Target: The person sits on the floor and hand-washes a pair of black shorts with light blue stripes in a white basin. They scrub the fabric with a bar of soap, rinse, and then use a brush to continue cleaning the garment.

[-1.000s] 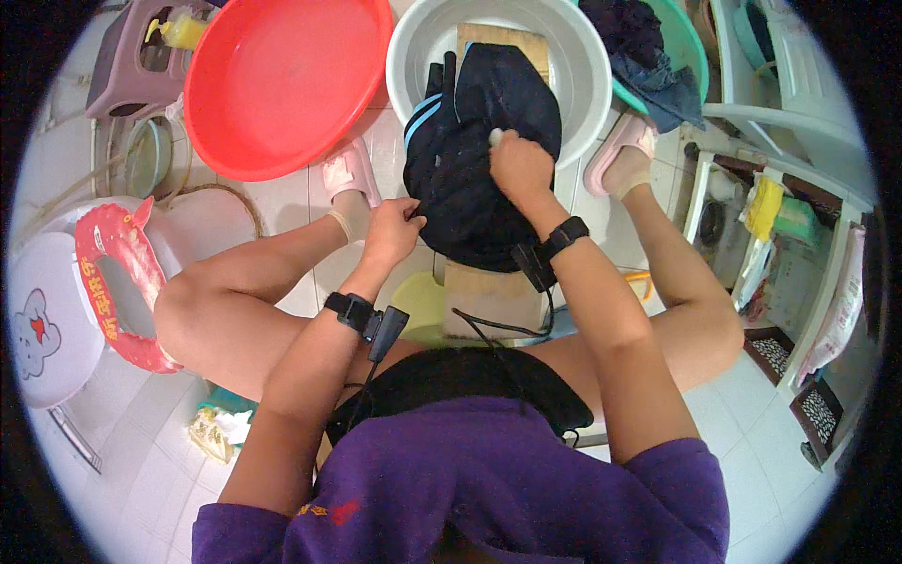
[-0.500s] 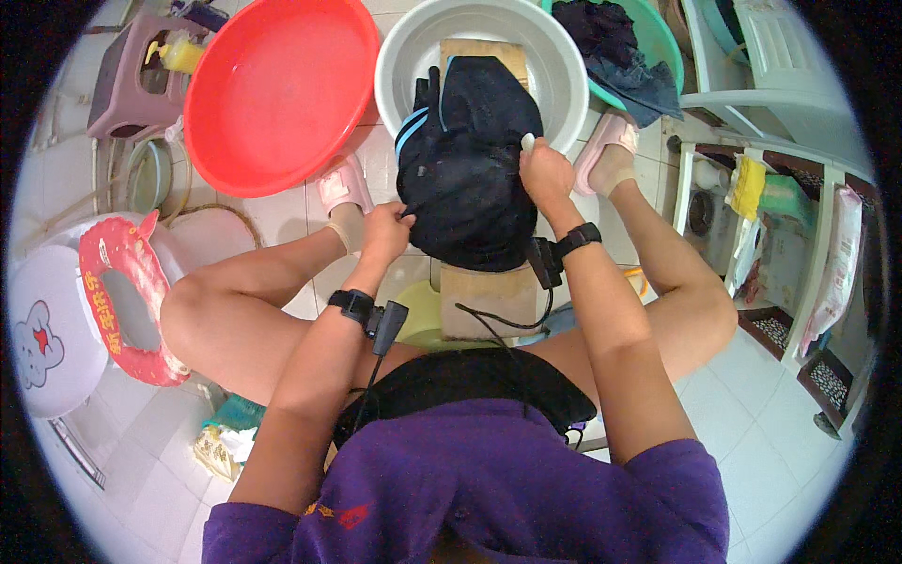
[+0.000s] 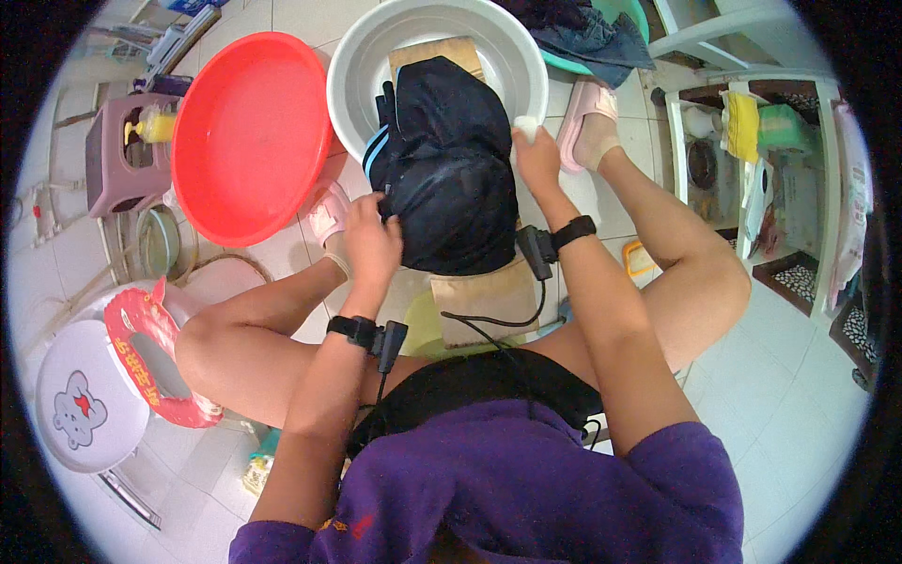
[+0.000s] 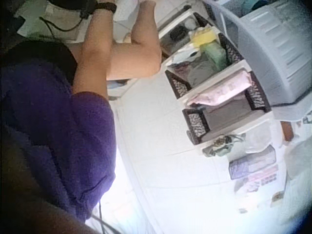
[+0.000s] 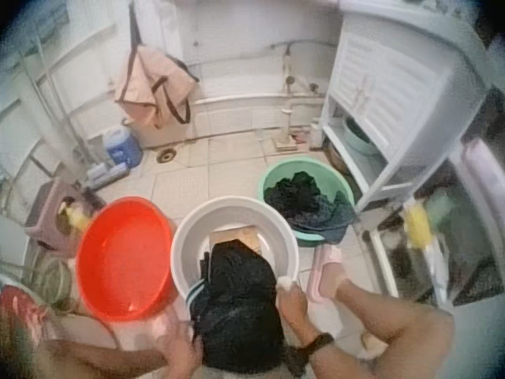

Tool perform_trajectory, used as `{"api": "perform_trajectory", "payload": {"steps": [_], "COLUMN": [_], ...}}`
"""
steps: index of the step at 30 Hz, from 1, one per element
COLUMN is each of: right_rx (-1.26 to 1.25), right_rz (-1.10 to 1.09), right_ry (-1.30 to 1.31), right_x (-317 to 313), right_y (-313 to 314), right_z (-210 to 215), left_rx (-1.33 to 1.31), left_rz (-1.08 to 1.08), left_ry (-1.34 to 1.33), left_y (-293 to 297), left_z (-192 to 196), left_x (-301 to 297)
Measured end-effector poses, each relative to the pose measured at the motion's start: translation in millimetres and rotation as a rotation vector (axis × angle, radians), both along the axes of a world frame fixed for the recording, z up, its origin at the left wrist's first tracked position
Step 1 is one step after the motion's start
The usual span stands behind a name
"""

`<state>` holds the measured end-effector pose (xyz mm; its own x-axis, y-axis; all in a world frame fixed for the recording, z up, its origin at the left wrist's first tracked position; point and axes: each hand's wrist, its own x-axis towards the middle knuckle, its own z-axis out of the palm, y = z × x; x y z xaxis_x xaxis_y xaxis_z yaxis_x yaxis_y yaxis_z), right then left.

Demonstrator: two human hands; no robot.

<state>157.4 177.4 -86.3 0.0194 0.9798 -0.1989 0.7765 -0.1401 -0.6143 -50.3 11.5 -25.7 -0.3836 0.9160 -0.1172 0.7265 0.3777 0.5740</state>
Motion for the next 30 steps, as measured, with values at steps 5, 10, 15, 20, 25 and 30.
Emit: {"api": "perform_trajectory", "payload": {"steps": [5,10,15,20,25,30], "right_rx": [-0.006,-0.038,0.133,0.119,0.177,0.076], "right_rz": [0.009,0.362,1.029,0.871,0.87,0.811], "right_ry": [0.329,0.06,0.042,-0.13,-0.242,-0.099], "right_x": [12,5,-21,-42,-66,-65], "right_y": [4,6,-16,-11,46,48], "right_z": [2,12,17,-17,-50,-14], "left_rx": [0.012,-0.148,-0.164,-0.234,-0.2,-0.158], "left_rz": [-0.516,-0.666,-0.82,-0.8,-0.766,-0.707], "left_ry": [0.094,0.09,-0.176,-0.344,-0.454,-0.516], "left_y": [26,42,19,4,7,6], "left_z": [14,9,14,2,-4,1], "left_x": [57,59,47,42,39,36]}}
